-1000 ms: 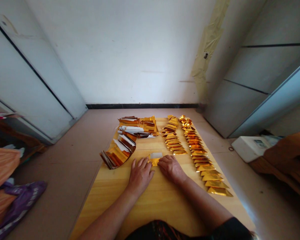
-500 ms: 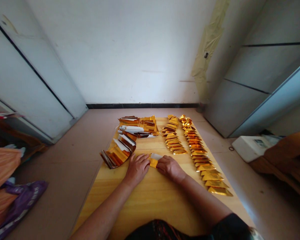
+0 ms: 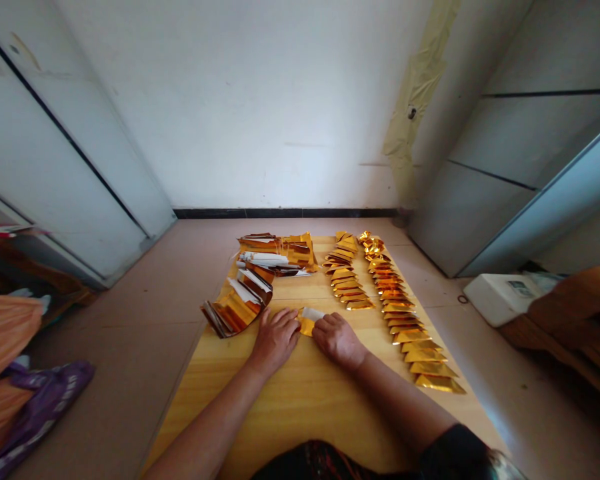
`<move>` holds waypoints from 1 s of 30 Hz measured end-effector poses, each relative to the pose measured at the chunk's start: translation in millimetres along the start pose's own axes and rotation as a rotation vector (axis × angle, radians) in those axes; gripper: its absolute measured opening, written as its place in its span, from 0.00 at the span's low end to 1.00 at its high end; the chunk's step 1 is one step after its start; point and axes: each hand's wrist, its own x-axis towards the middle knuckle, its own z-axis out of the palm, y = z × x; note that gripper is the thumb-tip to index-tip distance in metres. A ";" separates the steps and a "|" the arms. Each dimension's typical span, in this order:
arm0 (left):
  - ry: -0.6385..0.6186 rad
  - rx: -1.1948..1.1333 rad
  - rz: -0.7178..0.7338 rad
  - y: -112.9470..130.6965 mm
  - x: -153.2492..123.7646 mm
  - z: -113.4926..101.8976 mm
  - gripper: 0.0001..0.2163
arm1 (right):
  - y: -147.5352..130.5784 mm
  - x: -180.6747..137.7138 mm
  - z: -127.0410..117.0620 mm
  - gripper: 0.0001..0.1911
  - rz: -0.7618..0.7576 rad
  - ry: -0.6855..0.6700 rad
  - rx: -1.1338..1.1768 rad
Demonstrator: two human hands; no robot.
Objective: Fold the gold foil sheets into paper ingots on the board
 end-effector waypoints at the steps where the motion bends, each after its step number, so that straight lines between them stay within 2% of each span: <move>1: 0.008 0.014 0.011 0.1 -0.7 0.3 0.07 | -0.6 -0.1 1.5 0.12 0.001 0.016 0.003; 6: 0.074 0.091 0.087 -1.1 -2.4 1.8 0.08 | -2.4 1.3 5.9 0.10 0.016 0.093 -0.025; 12: 0.072 0.070 0.118 1.0 0.4 1.7 0.07 | 0.8 1.4 8.2 0.08 0.055 0.136 -0.007; 23: 0.041 0.169 0.067 15.4 4.9 -1.7 0.03 | 8.5 6.8 5.2 0.07 0.141 0.062 0.142; 30: 0.125 0.269 0.070 22.1 5.7 5.8 0.05 | 11.9 -1.6 -7.6 0.07 0.102 0.041 0.233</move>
